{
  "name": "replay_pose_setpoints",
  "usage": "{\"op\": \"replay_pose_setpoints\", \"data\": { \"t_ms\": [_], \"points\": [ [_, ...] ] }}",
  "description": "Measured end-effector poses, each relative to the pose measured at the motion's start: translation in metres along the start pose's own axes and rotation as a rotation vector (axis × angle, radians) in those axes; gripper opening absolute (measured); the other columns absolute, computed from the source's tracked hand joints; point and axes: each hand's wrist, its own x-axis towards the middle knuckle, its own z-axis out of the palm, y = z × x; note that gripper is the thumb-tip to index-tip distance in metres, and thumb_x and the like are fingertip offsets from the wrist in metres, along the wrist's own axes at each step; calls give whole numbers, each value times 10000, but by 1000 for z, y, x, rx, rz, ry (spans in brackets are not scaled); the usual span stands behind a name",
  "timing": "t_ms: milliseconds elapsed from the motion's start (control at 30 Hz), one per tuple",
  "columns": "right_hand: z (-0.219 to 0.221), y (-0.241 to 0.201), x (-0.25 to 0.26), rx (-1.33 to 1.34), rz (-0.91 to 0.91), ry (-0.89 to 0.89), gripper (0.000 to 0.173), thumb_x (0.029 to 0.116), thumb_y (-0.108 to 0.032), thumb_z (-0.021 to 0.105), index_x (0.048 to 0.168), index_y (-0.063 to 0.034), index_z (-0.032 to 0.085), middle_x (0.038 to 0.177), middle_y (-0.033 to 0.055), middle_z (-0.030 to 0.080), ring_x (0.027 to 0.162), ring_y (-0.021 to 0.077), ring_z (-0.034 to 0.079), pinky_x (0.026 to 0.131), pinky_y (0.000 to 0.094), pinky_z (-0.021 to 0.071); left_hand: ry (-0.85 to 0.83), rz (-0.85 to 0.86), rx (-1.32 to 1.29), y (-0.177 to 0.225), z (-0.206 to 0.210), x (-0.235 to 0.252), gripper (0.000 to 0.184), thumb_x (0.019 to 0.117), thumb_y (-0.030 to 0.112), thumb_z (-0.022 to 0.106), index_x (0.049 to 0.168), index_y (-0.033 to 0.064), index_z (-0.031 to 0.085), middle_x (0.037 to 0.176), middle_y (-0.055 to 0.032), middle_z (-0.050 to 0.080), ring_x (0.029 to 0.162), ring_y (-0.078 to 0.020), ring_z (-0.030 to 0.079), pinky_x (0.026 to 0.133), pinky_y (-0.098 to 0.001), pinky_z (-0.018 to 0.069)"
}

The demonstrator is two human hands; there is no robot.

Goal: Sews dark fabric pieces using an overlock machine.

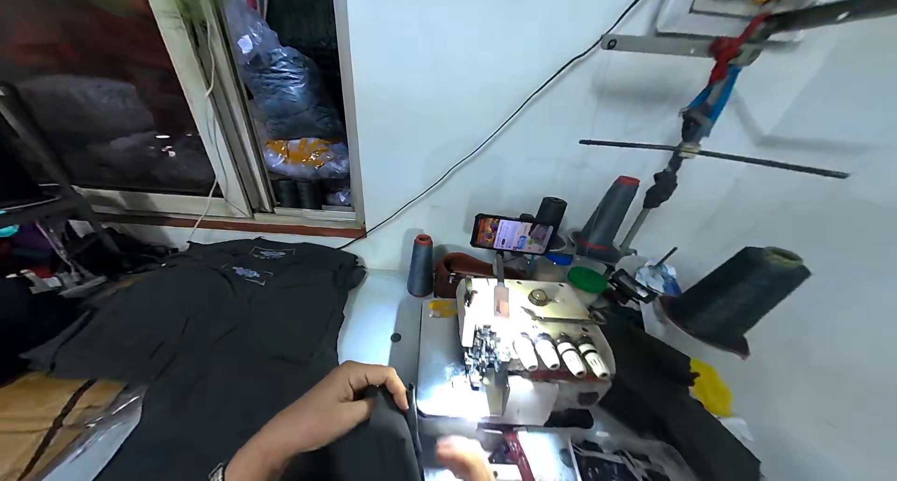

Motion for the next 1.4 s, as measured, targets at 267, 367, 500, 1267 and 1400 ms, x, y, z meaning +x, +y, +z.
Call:
{"op": "replay_pose_setpoints", "data": {
  "t_ms": [267, 367, 500, 1267, 1400],
  "points": [
    [44, 8, 60, 34, -217, 300, 220, 826, -63, 748, 979, 30, 620, 1002, 124, 638, 909, 79, 638, 752, 178, 552, 231, -15, 136, 6, 34, -14, 252, 1026, 190, 560, 987, 49, 765, 1011, 2, 746, 1001, -10, 668, 930, -196, 531],
    [50, 9, 41, -27, -101, 289, 134, 820, -13, 680, 950, 17, 674, 902, 98, 662, 798, 86, 639, 692, 200, 542, 331, -43, 113, 6, 37, -17, 175, 967, 176, 640, 974, 83, 787, 988, 21, 757, 952, -19, 690, 877, -187, 557],
    [52, 14, 5, -41, 27, 269, 100, 820, -7, 666, 904, 19, 714, 808, 75, 641, 713, 66, 568, 627, 192, 458, 308, -81, 1, 5, 41, -17, 105, 914, 87, 660, 967, 106, 748, 948, 65, 723, 865, 0, 662, 775, -171, 545],
    [53, 28, -12, -90, 189, 359, 136, 834, -28, 630, 896, 11, 744, 863, 80, 687, 805, 105, 647, 717, 235, 535, 526, -114, 84, 1, 66, 6, 112, 903, 79, 672, 912, 111, 779, 891, -5, 766, 856, -113, 727, 815, -242, 595],
    [49, 31, -23, -3, 174, 369, 87, 845, -28, 694, 837, 30, 758, 861, 90, 722, 865, 85, 689, 809, 208, 558, 543, -104, 58, -8, 69, 15, 103, 907, 40, 674, 923, 89, 763, 870, -20, 762, 825, -112, 721, 788, -233, 589]
  ]
}}
